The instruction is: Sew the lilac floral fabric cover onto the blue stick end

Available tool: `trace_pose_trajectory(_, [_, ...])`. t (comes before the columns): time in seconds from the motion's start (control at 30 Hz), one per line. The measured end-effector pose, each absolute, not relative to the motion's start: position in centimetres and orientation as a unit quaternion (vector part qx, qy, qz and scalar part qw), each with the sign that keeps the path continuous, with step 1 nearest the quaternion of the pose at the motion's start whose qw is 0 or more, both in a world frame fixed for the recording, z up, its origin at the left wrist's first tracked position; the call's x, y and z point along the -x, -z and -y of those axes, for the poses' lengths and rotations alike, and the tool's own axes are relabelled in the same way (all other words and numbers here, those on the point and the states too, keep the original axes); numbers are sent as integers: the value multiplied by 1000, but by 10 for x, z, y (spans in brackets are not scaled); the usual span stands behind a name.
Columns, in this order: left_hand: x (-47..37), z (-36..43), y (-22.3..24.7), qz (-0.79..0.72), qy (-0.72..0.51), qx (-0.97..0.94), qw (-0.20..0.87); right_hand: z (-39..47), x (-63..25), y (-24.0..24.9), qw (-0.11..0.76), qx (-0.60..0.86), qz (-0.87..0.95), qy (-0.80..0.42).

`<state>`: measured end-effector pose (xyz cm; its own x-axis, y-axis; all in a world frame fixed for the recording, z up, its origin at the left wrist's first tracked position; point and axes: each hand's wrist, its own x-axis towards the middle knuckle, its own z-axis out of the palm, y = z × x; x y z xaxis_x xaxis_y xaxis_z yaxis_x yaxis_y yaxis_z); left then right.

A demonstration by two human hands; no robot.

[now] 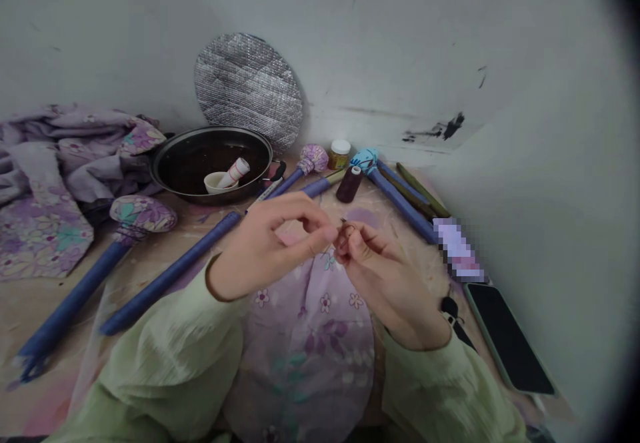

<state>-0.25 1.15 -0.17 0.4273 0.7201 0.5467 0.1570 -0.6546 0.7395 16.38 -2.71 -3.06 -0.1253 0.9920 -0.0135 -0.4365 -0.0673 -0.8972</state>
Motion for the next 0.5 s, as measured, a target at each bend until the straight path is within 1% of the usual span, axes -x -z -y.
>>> trace_pose_trajectory(0.17, [-7, -3, 3, -308, -425, -764, 376, 29, -162, 31, 575, 320, 384, -648])
trace_pose_trajectory(0.33, [-10, -3, 7, -313, -407, -712, 479, 31, -166, 34, 581, 339, 396, -624])
trace_pose_trajectory(0.5, [-9, -3, 7, -284, -399, -631, 601, 35, -170, 36, 574, 360, 463, -571])
